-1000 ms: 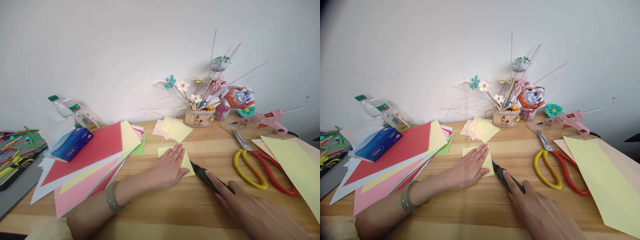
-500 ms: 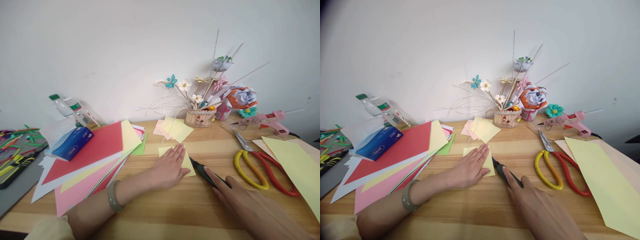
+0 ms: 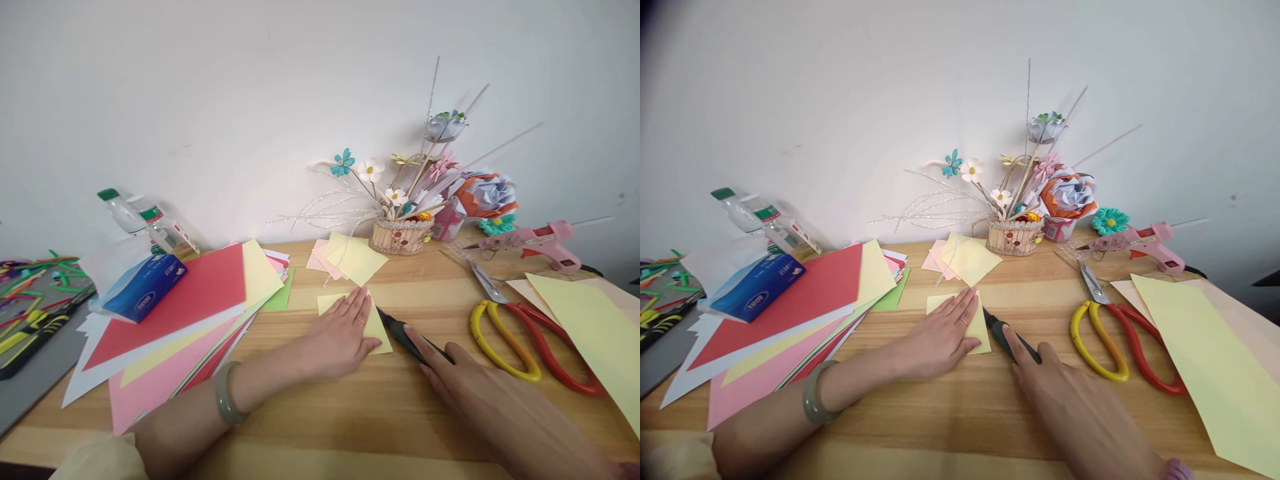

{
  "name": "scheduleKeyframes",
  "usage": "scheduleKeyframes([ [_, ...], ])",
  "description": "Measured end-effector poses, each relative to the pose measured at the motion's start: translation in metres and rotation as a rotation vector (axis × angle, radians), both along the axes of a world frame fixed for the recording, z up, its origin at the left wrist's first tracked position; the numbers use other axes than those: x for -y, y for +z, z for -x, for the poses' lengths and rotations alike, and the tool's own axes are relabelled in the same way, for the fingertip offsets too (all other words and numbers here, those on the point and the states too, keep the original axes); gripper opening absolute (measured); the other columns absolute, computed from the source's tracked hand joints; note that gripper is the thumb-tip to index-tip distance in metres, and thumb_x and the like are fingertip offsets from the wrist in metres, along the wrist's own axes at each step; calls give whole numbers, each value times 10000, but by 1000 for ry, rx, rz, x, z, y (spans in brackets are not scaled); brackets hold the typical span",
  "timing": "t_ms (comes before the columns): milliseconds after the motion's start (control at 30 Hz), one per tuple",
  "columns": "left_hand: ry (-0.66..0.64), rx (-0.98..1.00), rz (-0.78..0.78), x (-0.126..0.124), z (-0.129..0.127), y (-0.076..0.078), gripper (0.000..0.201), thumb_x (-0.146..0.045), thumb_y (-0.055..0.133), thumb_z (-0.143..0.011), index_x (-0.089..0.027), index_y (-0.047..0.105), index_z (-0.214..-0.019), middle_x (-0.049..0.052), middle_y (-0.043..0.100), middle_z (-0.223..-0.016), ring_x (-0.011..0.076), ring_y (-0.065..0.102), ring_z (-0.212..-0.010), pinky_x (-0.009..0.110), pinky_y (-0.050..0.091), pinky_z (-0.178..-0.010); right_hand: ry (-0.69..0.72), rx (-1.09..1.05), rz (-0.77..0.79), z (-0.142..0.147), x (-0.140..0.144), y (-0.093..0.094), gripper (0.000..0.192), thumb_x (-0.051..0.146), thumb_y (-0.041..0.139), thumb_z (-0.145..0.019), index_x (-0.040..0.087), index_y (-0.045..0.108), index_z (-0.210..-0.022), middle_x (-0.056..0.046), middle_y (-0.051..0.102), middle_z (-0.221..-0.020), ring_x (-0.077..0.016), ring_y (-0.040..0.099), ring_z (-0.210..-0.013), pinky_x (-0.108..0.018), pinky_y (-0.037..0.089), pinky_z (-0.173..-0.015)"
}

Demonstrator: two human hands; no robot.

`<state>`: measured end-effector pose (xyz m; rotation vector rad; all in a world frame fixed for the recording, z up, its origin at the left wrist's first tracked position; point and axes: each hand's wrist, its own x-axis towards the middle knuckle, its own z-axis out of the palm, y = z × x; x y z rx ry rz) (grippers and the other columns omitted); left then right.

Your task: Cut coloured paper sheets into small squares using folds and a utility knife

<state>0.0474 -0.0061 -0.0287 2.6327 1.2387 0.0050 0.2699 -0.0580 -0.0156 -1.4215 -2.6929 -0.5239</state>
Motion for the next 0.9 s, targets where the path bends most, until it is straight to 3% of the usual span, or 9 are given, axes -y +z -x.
scheduleKeyframes([
  [200, 12, 1, -1, 0, -1, -1, 681, -489, 147, -971, -6, 62, -1444, 175, -18, -1518, 222, -74, -1396, 368, 99, -1147, -15, -24, -56, -1, -3, -8, 574, -21, 410, -777, 131, 400, -1330, -7, 603, -714, -122, 528, -340, -225, 387, -310],
  [500, 25, -7, -24, -1, -1, -6, 683, -494, 156, -971, -1, 99, -1440, 182, 1, -1517, 237, -61, -1397, 376, 104, -1147, -31, -41, -26, -1, -6, -11, 597, 16, 478, -775, 159, 378, -1346, -47, 651, -851, -114, 542, -358, -232, 415, -317],
  [733, 16, -3, -24, 0, -1, -4, 684, -481, 161, -974, 17, 98, -1437, 194, 3, -1514, 246, -46, -1397, 379, 109, -1145, -158, 161, 242, 8, -12, -1, 650, -21, 356, -814, 144, 241, -1432, -143, 633, -1026, -187, 649, -556, -339, 539, -490],
  [900, 12, -8, -28, -1, -2, -6, 688, -481, 156, -973, 25, 94, -1435, 201, -3, -1512, 255, -50, -1395, 389, 114, -1143, -225, 195, 380, 15, -14, 10, 665, -54, 246, -820, 153, 190, -1449, -178, 589, -1134, -207, 668, -654, -376, 550, -564],
])
